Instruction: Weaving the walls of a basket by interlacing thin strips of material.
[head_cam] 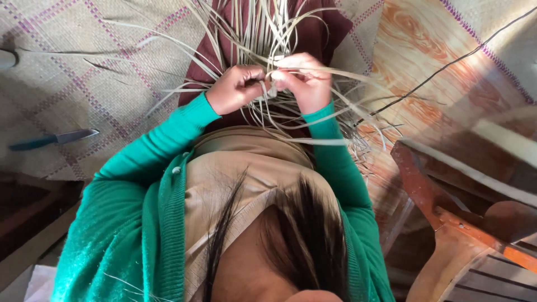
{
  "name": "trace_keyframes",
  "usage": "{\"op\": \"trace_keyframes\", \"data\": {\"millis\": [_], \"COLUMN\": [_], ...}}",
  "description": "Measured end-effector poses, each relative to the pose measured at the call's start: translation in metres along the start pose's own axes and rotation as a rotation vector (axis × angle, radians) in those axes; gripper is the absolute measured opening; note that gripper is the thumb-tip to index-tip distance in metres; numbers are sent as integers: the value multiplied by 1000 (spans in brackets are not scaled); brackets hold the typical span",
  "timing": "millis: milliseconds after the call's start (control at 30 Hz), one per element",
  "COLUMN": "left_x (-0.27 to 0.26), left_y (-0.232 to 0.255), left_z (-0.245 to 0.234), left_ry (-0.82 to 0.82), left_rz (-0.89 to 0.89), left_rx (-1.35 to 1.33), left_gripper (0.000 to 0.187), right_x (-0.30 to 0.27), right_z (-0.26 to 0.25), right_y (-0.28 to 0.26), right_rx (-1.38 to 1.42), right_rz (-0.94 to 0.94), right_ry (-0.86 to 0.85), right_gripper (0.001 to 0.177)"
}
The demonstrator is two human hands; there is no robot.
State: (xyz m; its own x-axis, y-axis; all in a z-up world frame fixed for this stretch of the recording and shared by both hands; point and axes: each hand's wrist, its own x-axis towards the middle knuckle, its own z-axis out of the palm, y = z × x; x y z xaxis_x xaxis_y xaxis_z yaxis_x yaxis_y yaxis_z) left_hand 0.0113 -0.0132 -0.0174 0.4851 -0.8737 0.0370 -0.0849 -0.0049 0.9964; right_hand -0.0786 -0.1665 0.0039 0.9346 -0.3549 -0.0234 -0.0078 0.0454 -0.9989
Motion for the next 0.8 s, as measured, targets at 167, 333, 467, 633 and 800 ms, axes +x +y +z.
{"op": "trace_keyframes", "data": {"millis": [167,333,467,633,800], "left_x": [-2,-1,4,2,6], "left_y": [9,7,-5,-13,8], "left_z": [0,2,-1,-1,3], "left_ry": [-24,-9,-12,6,79], "left_rz": [98,217,219,186,210], "left_rx": [-91,-74,-246,-235,-120], "left_gripper": [13,15,14,14,14], "right_x": [3,-1,-6,-19,-19], "right_z": [-1,0,2,12,9], "right_y": [-12,-8,6,2,0], "right_rx": [-173,-323,-342,-447,-566], "right_rz": [-41,-138,-355,-753,-736], "right_ry": [-62,-121,-48,3,101], "right_gripper": [14,9,9,4,5]}}
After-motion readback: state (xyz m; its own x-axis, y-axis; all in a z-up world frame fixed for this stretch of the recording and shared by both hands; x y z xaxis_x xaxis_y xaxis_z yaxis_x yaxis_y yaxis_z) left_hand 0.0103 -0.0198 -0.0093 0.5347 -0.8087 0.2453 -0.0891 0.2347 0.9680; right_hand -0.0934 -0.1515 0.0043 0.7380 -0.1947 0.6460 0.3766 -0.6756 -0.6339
